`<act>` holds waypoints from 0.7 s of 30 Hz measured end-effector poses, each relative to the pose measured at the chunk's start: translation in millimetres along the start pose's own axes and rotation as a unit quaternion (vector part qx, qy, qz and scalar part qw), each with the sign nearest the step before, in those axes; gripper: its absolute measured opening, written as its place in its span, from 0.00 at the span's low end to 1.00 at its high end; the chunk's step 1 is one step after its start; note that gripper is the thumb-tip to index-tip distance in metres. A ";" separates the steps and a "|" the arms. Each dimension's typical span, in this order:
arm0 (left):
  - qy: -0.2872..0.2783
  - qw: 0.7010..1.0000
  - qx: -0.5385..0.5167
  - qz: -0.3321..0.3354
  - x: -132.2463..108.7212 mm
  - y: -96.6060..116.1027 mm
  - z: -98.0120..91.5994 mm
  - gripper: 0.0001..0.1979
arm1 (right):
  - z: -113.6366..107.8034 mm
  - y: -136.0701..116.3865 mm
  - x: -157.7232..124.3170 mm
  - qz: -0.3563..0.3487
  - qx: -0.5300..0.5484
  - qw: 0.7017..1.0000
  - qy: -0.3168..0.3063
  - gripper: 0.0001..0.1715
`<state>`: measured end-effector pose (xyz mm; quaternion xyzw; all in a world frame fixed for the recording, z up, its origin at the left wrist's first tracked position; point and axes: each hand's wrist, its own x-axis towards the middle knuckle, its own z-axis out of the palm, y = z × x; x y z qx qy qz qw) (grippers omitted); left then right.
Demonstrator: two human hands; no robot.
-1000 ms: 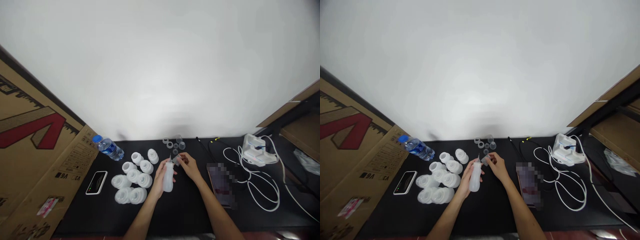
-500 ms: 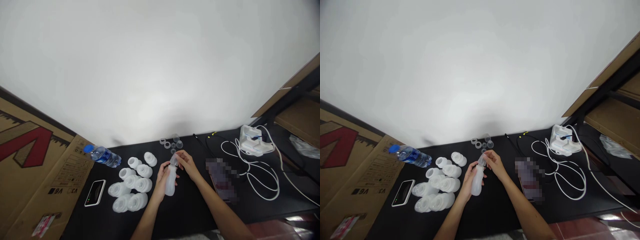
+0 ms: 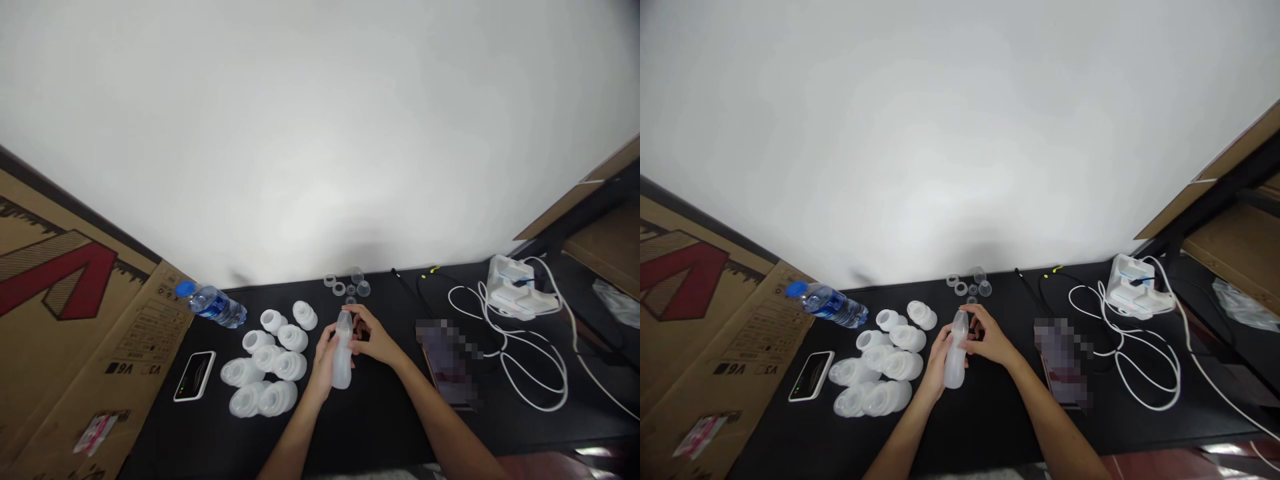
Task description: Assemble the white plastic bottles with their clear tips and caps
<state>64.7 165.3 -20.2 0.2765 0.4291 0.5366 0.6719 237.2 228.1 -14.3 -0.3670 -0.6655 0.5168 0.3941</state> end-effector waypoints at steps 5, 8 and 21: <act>0.024 1.000 -0.019 0.001 1.5 5.4 2.8 0.25 | 3.6 -5.8 -7.4 -0.002 -0.071 0.994 -0.082 0.86; 0.032 0.999 -0.037 -0.001 3.2 6.7 2.6 0.25 | 7.8 -10.2 -9.5 -0.017 -0.115 0.987 -0.108 0.96; 0.067 0.997 -0.034 -0.006 5.3 -2.9 -1.7 0.24 | 18.5 -11.9 -13.0 -0.073 -0.224 0.962 -0.135 1.01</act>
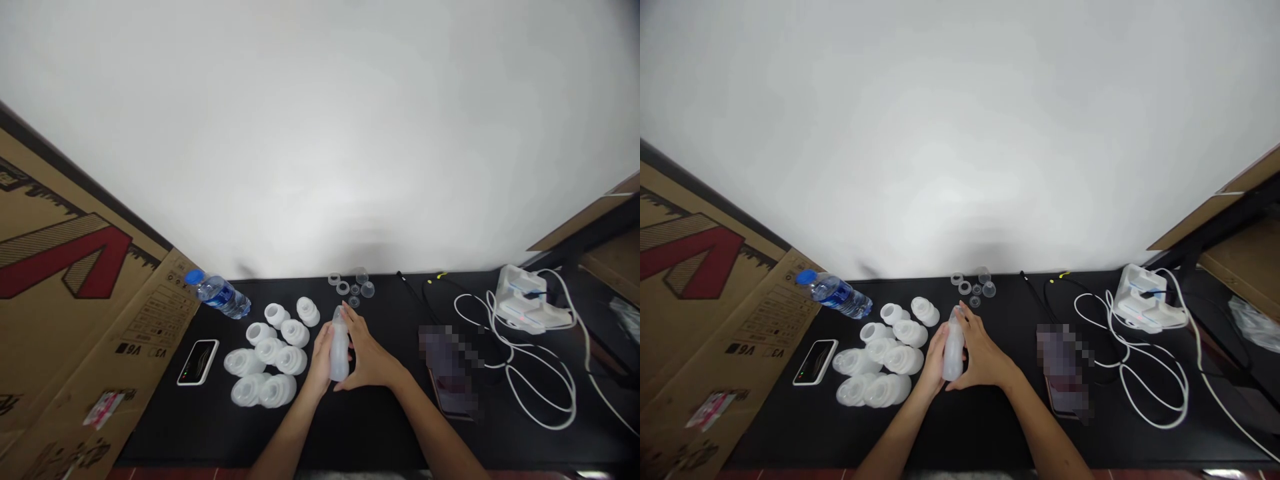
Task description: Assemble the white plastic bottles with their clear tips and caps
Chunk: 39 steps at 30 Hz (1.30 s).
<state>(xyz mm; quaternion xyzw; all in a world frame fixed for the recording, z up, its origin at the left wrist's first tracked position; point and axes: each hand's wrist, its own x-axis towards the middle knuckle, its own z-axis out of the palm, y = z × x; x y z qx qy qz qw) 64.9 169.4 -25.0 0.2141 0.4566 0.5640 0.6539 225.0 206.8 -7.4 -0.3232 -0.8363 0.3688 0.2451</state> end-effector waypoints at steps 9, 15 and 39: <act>-0.014 1.000 0.025 0.008 0.0 1.0 1.8 0.25 | -2.5 -3.0 -1.7 -0.001 -0.018 1.000 0.018 0.95; -0.019 0.999 0.032 0.000 -3.4 4.9 4.7 0.27 | -4.2 -7.8 -2.4 0.008 -0.014 1.000 0.019 0.91; -0.001 0.998 0.038 -0.047 -0.6 -2.2 -3.1 0.34 | -2.7 -12.9 -1.1 0.022 -0.022 0.999 0.013 0.84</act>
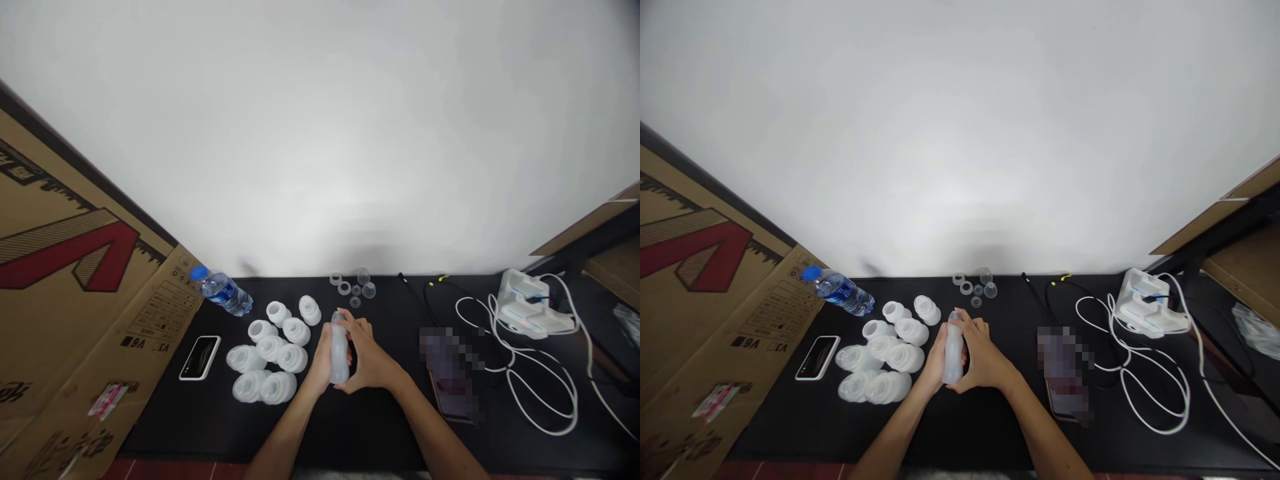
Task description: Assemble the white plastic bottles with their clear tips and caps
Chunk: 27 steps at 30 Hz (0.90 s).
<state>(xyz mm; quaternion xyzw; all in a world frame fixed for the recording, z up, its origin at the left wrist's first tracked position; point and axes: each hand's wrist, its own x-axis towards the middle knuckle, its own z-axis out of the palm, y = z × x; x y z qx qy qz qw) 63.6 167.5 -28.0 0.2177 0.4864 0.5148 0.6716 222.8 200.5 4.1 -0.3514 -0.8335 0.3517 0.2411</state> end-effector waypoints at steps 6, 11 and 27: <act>0.018 0.999 0.014 -0.032 0.4 -0.2 -0.3 0.41 | -1.1 -1.9 0.8 0.010 -0.030 1.000 -0.003 0.88; 0.010 0.999 0.018 -0.028 0.2 -1.0 -1.5 0.40 | -0.5 -1.9 1.0 0.010 -0.040 0.999 -0.006 0.90; 0.047 0.957 0.109 0.264 -8.3 3.4 2.4 0.26 | 10.1 28.7 8.7 0.019 -0.068 0.997 0.020 0.89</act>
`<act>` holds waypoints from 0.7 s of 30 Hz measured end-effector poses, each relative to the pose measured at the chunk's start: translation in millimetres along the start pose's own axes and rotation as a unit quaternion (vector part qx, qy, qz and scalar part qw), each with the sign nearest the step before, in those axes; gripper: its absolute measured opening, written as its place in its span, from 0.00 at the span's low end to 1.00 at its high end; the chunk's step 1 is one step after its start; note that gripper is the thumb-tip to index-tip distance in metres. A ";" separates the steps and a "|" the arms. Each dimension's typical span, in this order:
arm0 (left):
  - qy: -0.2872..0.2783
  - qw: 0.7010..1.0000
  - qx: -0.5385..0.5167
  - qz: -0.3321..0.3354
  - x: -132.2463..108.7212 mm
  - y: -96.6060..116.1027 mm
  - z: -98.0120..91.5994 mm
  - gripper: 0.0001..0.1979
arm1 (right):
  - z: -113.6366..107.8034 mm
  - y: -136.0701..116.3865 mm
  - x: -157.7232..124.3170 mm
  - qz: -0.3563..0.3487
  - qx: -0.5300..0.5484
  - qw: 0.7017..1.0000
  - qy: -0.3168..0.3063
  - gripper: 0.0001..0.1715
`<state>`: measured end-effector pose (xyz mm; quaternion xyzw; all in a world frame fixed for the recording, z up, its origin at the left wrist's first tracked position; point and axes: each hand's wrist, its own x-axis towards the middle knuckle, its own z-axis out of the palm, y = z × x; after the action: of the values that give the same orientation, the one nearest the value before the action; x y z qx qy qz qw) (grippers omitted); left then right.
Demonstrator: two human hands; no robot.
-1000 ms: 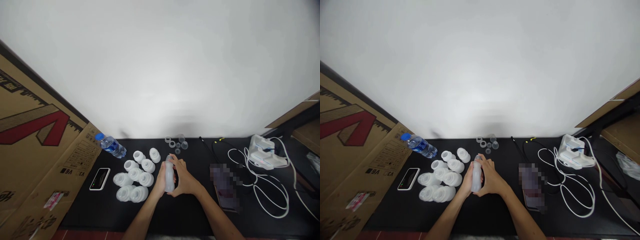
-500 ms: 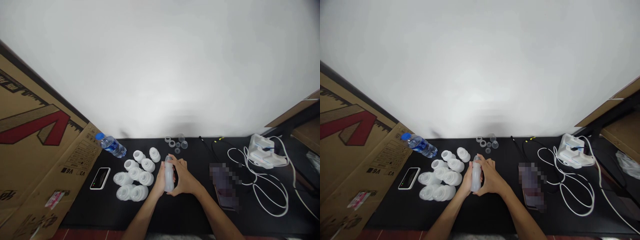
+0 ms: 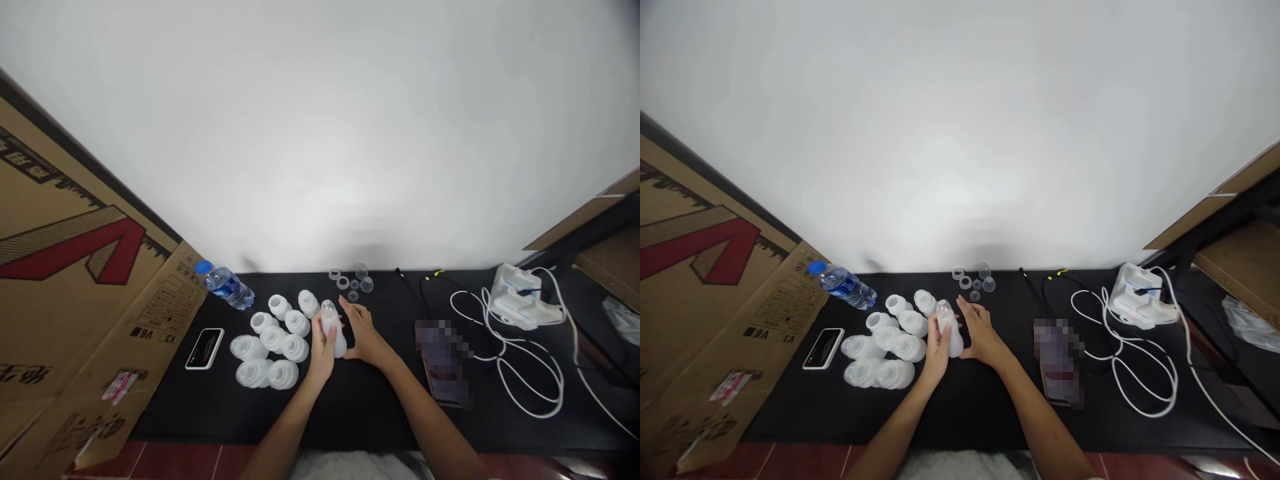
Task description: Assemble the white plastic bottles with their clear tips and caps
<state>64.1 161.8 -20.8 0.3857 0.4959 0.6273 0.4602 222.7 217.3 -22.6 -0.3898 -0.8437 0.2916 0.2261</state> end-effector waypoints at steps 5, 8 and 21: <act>0.009 0.993 0.087 0.083 -9.4 -1.7 -4.3 0.22 | -10.3 13.0 1.9 0.002 -0.059 0.998 0.006 0.70; -0.002 0.978 0.180 0.106 -17.3 0.4 -14.6 0.22 | -15.9 19.5 0.3 0.006 -0.058 0.998 0.012 0.68; -0.025 0.773 0.575 0.268 -42.8 77.7 -13.8 0.21 | -21.5 18.3 -0.3 -0.021 0.064 0.996 0.061 0.26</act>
<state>47.9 110.4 51.0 0.7110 0.6290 0.3135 -0.0215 245.6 233.5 -19.2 -0.3740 -0.8161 0.3157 0.3073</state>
